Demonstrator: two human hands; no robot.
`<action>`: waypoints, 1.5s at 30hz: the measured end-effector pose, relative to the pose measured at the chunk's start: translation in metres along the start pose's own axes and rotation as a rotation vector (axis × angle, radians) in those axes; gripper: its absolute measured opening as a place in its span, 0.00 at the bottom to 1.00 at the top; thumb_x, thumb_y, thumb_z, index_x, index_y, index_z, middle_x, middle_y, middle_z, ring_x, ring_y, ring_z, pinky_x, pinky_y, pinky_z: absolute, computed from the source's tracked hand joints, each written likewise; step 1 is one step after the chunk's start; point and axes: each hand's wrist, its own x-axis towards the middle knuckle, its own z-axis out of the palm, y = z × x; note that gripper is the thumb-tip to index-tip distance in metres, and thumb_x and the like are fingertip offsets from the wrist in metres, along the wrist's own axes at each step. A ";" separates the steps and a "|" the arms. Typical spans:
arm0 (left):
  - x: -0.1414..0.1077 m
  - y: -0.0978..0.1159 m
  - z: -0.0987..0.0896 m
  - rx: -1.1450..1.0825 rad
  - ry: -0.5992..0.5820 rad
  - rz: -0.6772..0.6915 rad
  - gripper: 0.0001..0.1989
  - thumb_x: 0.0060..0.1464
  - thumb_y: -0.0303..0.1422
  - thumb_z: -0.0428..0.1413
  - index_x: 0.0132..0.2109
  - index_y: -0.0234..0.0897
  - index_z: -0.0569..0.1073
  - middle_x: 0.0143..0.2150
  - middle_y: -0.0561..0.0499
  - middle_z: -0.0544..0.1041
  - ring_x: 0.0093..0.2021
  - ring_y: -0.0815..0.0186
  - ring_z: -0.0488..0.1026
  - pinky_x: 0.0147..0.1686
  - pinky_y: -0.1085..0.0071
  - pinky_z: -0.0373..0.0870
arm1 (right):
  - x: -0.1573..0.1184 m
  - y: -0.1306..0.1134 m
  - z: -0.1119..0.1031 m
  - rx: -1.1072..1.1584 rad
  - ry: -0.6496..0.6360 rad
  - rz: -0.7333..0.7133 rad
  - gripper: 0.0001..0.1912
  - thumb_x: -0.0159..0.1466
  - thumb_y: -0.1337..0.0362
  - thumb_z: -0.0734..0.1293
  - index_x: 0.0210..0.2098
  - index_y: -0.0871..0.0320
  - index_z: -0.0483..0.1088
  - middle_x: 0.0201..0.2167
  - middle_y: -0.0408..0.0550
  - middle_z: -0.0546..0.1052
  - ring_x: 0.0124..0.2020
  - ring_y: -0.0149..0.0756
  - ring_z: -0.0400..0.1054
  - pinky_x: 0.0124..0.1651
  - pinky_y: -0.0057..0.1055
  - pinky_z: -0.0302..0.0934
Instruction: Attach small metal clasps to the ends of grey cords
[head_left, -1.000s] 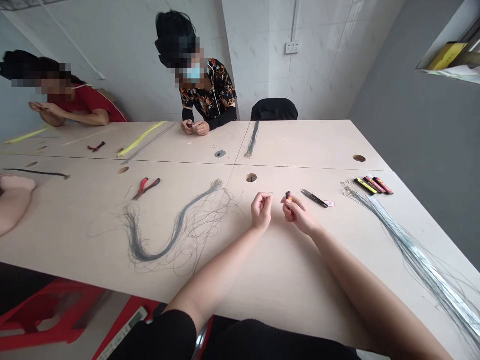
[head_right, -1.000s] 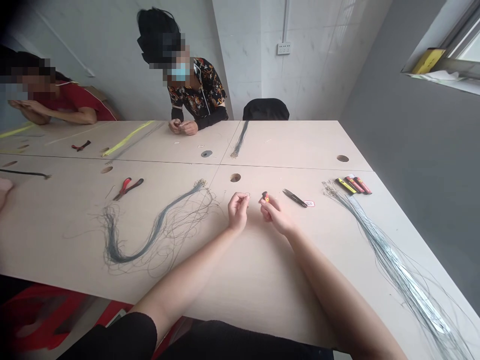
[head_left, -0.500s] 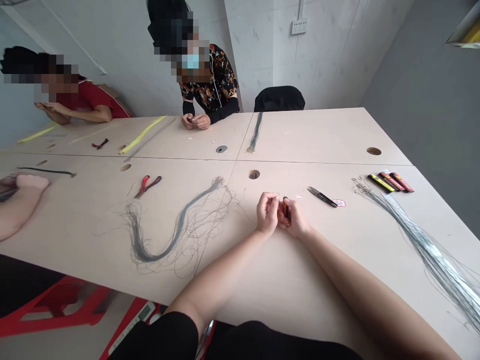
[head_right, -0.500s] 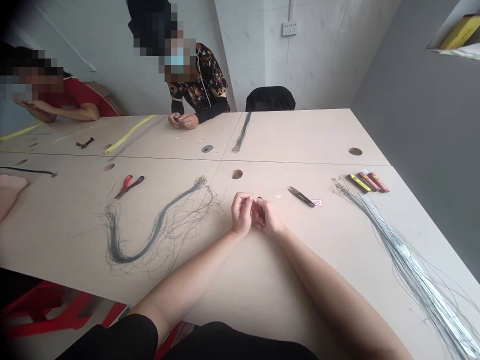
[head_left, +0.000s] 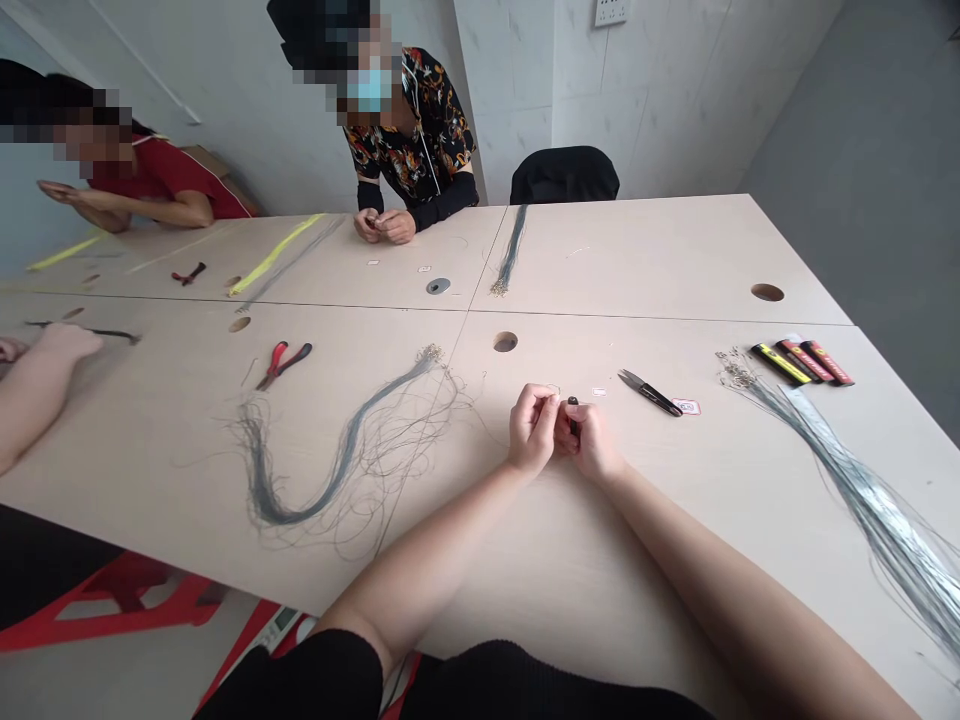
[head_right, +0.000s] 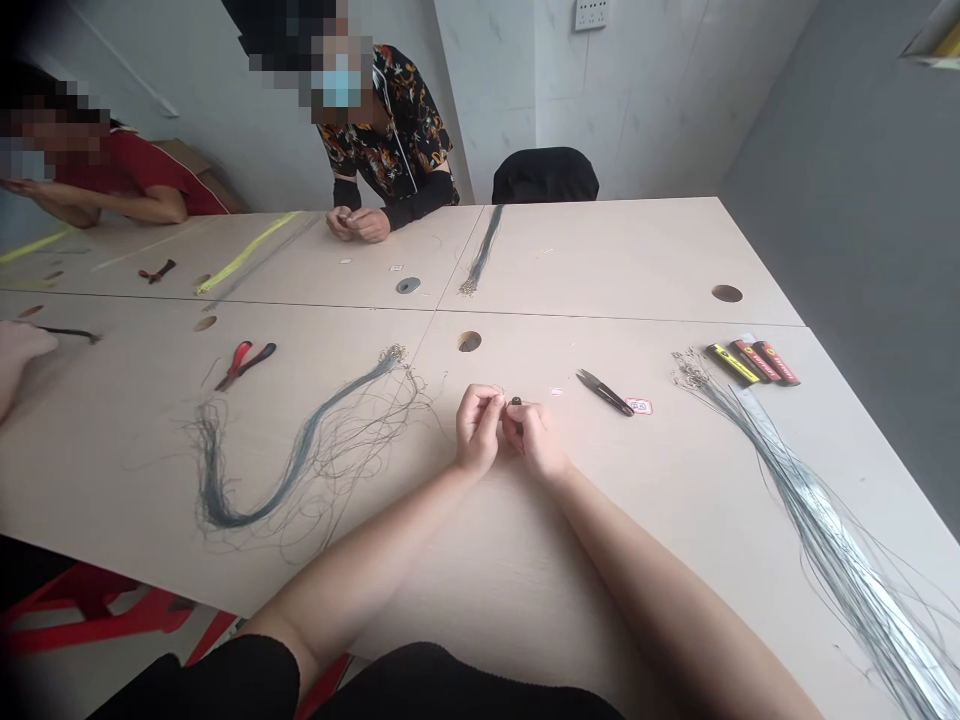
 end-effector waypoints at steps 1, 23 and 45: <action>0.000 0.000 0.000 0.003 -0.001 0.006 0.18 0.57 0.49 0.52 0.32 0.38 0.65 0.23 0.56 0.66 0.24 0.71 0.63 0.25 0.73 0.60 | 0.000 -0.001 0.001 0.008 0.006 0.008 0.21 0.58 0.54 0.59 0.13 0.54 0.53 0.11 0.40 0.53 0.15 0.28 0.45 0.21 0.30 0.42; 0.001 -0.002 -0.001 -0.034 -0.044 0.055 0.17 0.59 0.46 0.52 0.32 0.37 0.65 0.23 0.56 0.67 0.23 0.73 0.65 0.23 0.75 0.60 | -0.001 -0.006 0.003 0.027 0.024 0.028 0.23 0.59 0.55 0.60 0.11 0.55 0.53 0.10 0.40 0.54 0.15 0.27 0.47 0.21 0.30 0.42; 0.002 -0.001 -0.001 -0.066 -0.029 -0.006 0.19 0.56 0.48 0.55 0.30 0.37 0.63 0.22 0.57 0.62 0.23 0.73 0.59 0.23 0.75 0.57 | -0.001 -0.007 0.002 0.161 0.134 -0.085 0.24 0.57 0.48 0.65 0.15 0.56 0.55 0.11 0.36 0.52 0.15 0.24 0.44 0.19 0.26 0.42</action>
